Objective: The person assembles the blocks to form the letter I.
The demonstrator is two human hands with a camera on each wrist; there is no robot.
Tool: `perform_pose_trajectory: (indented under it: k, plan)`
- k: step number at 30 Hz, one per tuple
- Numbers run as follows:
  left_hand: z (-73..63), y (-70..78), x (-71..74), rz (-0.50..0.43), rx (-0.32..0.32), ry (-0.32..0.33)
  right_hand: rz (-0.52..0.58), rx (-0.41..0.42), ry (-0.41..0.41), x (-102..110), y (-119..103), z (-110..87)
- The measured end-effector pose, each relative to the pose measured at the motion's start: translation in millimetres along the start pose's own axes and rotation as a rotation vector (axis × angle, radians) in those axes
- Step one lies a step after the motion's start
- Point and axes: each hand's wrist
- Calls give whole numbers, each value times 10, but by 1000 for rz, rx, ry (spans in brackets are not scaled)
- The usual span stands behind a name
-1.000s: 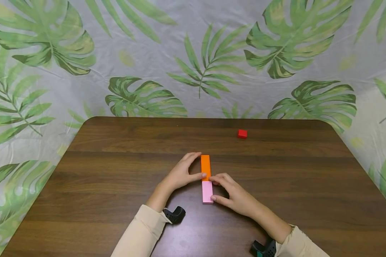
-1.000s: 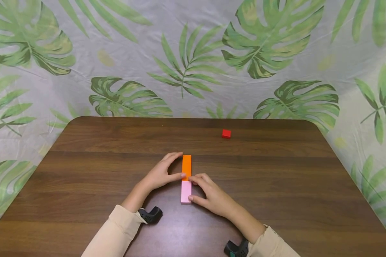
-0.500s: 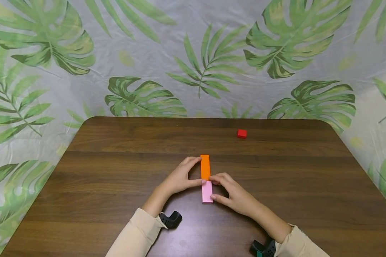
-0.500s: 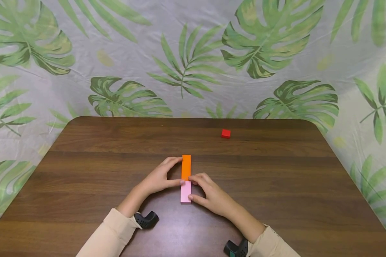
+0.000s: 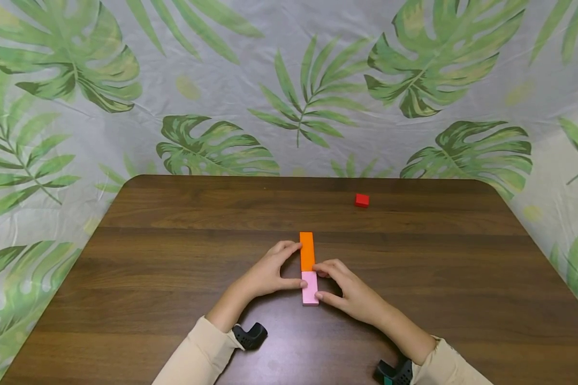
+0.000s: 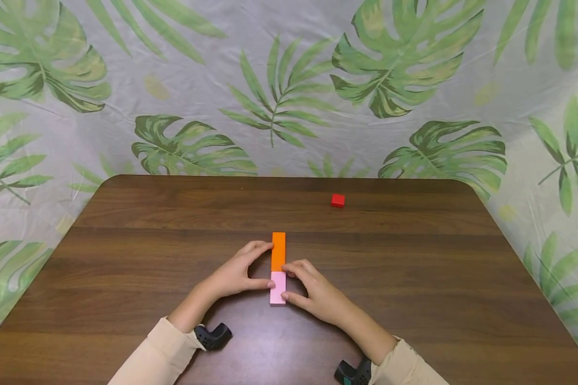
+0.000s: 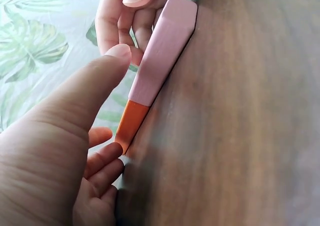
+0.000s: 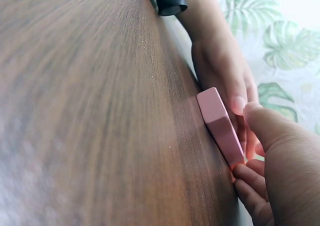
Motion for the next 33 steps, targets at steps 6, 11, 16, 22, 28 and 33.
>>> perform_pose_trajectory:
  k: [6, 11, 16, 22, 28, 33]
  plan:
    - [-42, 1, -16, 22, -36, 3, -7, 9, 1, -6, 4, 2]
    - [-47, -4, -28, 31, -48, 7, -5, -4, -2, -8, 9, 2]
    - [-48, 6, -23, 29, -47, 4, -17, -2, 8, -3, 12, 8]
    - [-49, 6, -23, 25, -43, 4, -54, 22, 38, 33, 8, 40]
    - [-48, 12, -18, 24, -46, 5, -98, 26, 72, 97, 58, 110]
    - [-42, 21, -14, 34, -49, 3, -136, 21, 97, 156, 149, 203]
Point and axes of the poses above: each hand's wrist, its own z-axis towards the middle knuckle, its own x-axis out of the back of the hand, y = z × x, and after that the axes turned 15 degrees about y, right-handed
